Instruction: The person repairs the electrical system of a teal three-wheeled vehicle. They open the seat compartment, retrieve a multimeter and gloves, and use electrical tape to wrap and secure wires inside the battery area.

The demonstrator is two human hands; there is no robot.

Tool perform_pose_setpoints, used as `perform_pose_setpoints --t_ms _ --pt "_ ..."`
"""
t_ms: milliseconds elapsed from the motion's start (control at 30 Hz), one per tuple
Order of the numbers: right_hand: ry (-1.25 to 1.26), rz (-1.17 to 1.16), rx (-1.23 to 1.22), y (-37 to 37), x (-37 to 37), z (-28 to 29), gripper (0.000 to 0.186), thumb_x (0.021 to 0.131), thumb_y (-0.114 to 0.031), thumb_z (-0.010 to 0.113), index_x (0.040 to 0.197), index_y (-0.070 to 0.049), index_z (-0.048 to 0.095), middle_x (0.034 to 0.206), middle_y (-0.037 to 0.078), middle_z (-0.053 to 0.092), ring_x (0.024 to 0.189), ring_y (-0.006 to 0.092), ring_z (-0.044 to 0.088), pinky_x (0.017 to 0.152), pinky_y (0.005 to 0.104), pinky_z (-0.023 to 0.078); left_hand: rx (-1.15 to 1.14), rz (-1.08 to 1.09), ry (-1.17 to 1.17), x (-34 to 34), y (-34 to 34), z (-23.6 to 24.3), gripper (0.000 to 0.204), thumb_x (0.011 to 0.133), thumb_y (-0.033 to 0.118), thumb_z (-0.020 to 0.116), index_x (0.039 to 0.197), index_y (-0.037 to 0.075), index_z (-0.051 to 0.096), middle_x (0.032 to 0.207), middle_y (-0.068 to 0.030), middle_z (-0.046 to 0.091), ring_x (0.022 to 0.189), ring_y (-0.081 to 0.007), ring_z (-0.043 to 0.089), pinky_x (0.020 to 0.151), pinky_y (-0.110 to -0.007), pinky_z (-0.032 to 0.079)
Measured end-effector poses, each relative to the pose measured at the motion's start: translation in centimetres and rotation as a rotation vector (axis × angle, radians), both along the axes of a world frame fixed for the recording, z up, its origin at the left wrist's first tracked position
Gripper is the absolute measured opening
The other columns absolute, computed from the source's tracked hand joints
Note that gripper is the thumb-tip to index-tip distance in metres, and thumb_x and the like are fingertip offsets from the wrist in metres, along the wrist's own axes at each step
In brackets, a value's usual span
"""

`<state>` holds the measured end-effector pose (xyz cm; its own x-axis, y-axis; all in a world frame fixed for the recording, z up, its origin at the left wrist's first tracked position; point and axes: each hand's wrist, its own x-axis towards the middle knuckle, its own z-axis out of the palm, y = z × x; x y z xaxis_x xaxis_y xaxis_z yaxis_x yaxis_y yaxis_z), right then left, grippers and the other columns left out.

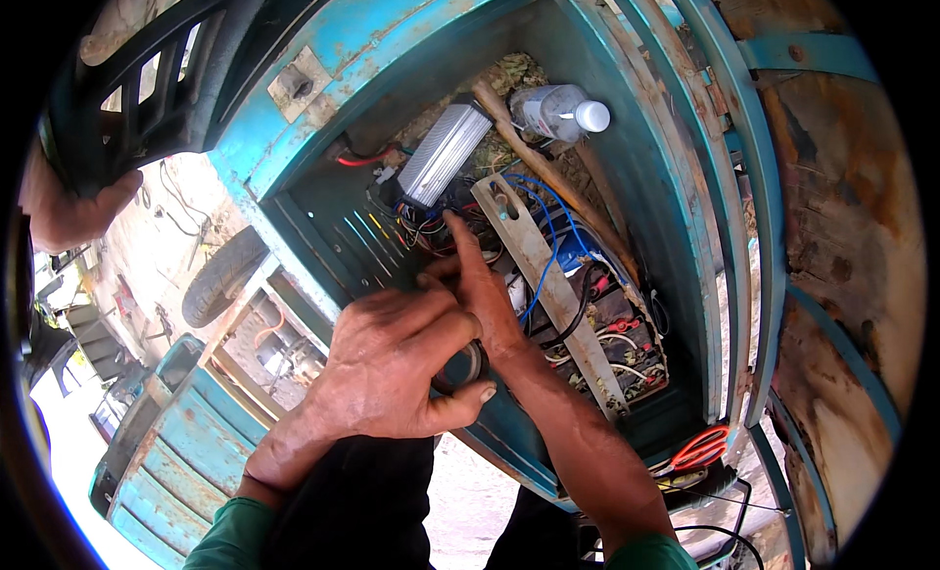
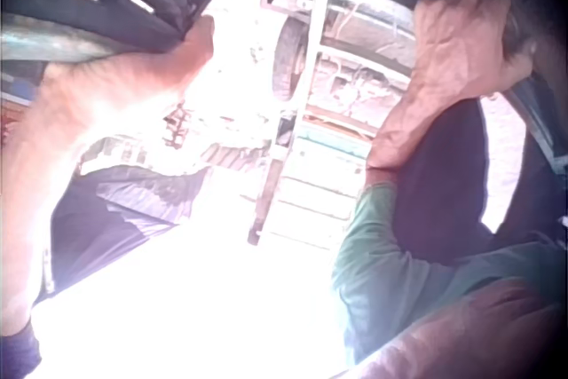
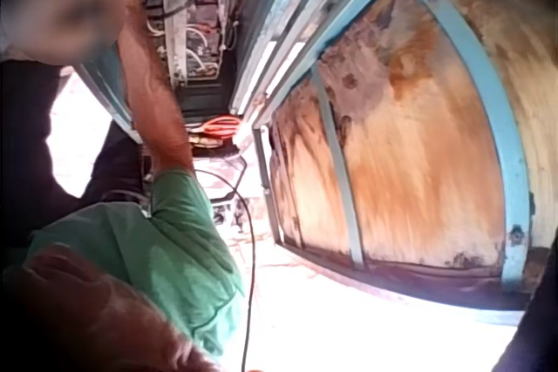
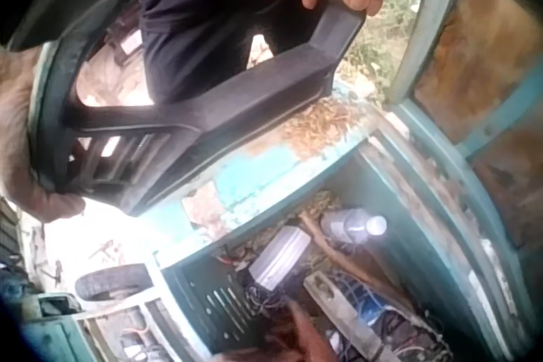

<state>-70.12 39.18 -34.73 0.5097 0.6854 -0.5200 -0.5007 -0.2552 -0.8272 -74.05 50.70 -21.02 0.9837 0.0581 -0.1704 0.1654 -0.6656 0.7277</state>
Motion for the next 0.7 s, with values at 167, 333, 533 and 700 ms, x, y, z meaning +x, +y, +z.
perform_pose_setpoints --t_ms 167,333,533,700 --pt "-0.188 0.173 -0.041 -3.7 3.9 6.0 0.035 0.094 -0.008 0.065 0.129 -0.003 0.061 0.087 0.003 0.069 0.079 0.0122 0.064 0.074 0.0277 0.053 -0.041 0.001 -0.011 -0.3 0.3 0.0 0.032 0.070 0.029 0.077 0.089 0.008 0.062 0.076 -0.0071 0.055 0.067 -0.0284 0.061 0.060 -0.039 0.048" --pt "-0.416 -0.145 -0.209 -4.6 10.6 6.0 0.028 0.098 -0.014 0.062 0.123 -0.002 0.065 0.100 0.008 0.071 0.090 0.0119 0.065 0.081 0.0275 0.052 -0.101 0.022 -0.012 -0.5 0.7 0.3 0.033 0.071 0.028 0.077 0.092 0.008 0.062 0.076 -0.0070 0.055 0.065 -0.0279 0.060 0.058 -0.039 0.046" --pt "-0.421 0.382 -0.381 -1.0 13.8 0.1 0.059 0.101 -0.045 0.047 0.147 -0.007 0.046 0.148 0.021 0.048 0.138 0.0337 0.045 0.113 0.0402 0.035 -0.098 0.017 -0.017 -0.5 0.7 0.1 0.032 0.072 0.028 0.076 0.093 0.008 0.062 0.076 -0.0068 0.055 0.066 -0.0280 0.060 0.058 -0.039 0.046" --pt "-0.438 0.416 -0.492 1.5 14.2 -3.4 0.070 0.099 -0.049 0.046 0.154 -0.008 0.032 0.157 0.021 0.034 0.146 0.0342 0.032 0.119 0.0402 0.026 -0.109 0.032 -0.056 -0.7 0.7 0.2 0.034 0.071 0.029 0.077 0.094 0.008 0.062 0.078 -0.0064 0.057 0.066 -0.0281 0.060 0.059 -0.039 0.046"
